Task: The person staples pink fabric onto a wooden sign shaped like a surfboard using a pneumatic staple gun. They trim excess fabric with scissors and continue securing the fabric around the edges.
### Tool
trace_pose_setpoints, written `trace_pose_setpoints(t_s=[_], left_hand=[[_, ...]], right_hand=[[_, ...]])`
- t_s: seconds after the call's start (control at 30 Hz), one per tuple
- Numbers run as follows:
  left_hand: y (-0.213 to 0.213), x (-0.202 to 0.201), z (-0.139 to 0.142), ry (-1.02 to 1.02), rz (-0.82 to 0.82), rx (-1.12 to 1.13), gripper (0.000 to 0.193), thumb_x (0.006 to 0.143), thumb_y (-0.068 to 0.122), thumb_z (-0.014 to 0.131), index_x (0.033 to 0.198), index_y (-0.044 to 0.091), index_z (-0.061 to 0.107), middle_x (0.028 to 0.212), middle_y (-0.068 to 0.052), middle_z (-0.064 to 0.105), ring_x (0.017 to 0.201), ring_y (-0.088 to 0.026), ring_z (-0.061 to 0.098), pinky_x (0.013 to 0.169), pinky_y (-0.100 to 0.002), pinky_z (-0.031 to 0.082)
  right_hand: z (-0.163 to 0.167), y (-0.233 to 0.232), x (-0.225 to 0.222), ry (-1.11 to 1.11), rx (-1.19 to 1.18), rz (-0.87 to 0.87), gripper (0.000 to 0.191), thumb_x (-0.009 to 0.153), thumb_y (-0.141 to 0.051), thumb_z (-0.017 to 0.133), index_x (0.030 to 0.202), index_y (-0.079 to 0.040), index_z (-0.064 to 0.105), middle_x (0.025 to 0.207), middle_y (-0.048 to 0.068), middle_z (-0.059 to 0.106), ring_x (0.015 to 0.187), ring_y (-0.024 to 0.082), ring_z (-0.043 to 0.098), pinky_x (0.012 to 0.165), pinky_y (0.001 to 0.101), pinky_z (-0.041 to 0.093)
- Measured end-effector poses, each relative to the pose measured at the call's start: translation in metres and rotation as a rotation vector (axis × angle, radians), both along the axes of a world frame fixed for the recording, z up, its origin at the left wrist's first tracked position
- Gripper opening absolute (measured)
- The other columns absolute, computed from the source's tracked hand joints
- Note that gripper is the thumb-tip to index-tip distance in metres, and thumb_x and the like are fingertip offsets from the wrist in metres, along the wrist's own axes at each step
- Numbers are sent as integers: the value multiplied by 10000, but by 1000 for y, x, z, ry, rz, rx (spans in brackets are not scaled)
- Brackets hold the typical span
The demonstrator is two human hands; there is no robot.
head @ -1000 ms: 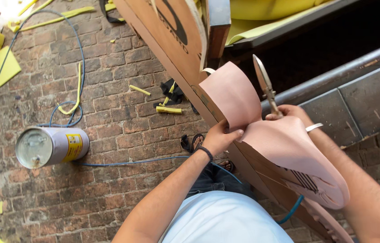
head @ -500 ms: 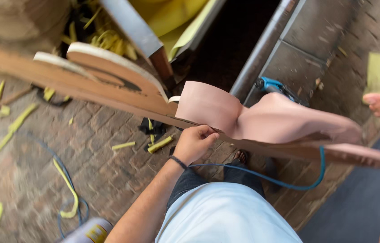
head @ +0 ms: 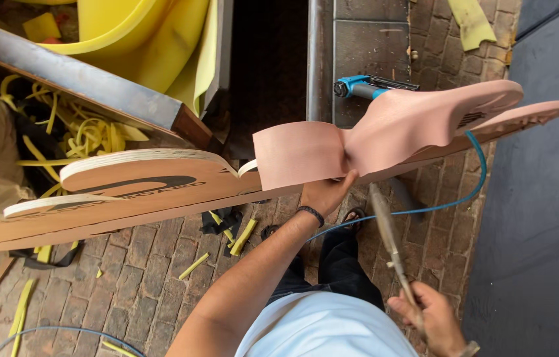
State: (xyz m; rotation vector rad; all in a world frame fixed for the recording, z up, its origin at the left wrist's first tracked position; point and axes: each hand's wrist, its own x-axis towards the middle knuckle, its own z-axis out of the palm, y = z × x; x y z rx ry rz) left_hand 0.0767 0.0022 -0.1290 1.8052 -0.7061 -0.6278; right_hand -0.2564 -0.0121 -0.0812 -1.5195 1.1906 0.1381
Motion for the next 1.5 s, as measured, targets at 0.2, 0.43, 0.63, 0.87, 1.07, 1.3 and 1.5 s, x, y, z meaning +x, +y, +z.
trace_pose_setpoints(t_s=[0.2,0.43,0.63,0.87,1.07,1.3,1.5], left_hand=[[6,-13,-3,156,91,-64,332,853,258,757,1071,16,692,938,-116,755,863,-227,749,784,-357,597],[0,3,5,220,79,26,265,864,252,758,968,14,702,837,-103,743,783,-198,723,731,-355,589],[-7,2,13,387,83,101,249,898,263,733,967,25,719,804,-95,758,726,-202,746,676,-343,610],[-12,-2,8,309,84,-24,232,898,204,752,975,-15,739,820,-106,768,737,-163,751,649,-285,610],[-11,0,6,512,105,28,187,918,148,724,1024,-6,718,846,-106,757,771,-165,754,675,-286,644],[-13,0,6,537,81,-53,181,933,118,703,1045,-24,710,907,-137,753,798,-178,756,689,-311,666],[-9,-2,6,566,86,-21,213,931,132,686,1089,-11,689,983,-128,753,872,-191,777,750,-317,632]], right_hand=[[0,15,44,155,26,13,358,859,-382,764,748,-60,652,528,25,556,447,112,515,433,266,406],[29,0,102,110,28,-30,414,889,-402,734,711,-43,632,511,13,544,401,97,487,371,273,387],[33,-8,114,152,-16,-14,448,881,-425,739,691,-40,609,480,9,507,390,103,481,363,279,379],[34,-16,116,188,-82,40,458,834,-443,789,675,-49,618,466,11,518,374,99,506,350,279,401],[30,-17,113,171,-41,28,448,832,-422,794,672,-42,617,461,16,517,360,106,491,334,282,388],[28,-10,116,156,-38,-14,454,873,-426,758,675,-46,609,471,5,515,370,94,505,340,270,400],[23,-13,113,171,-22,27,409,855,-416,763,681,-75,620,476,-1,520,378,96,516,342,272,421]])
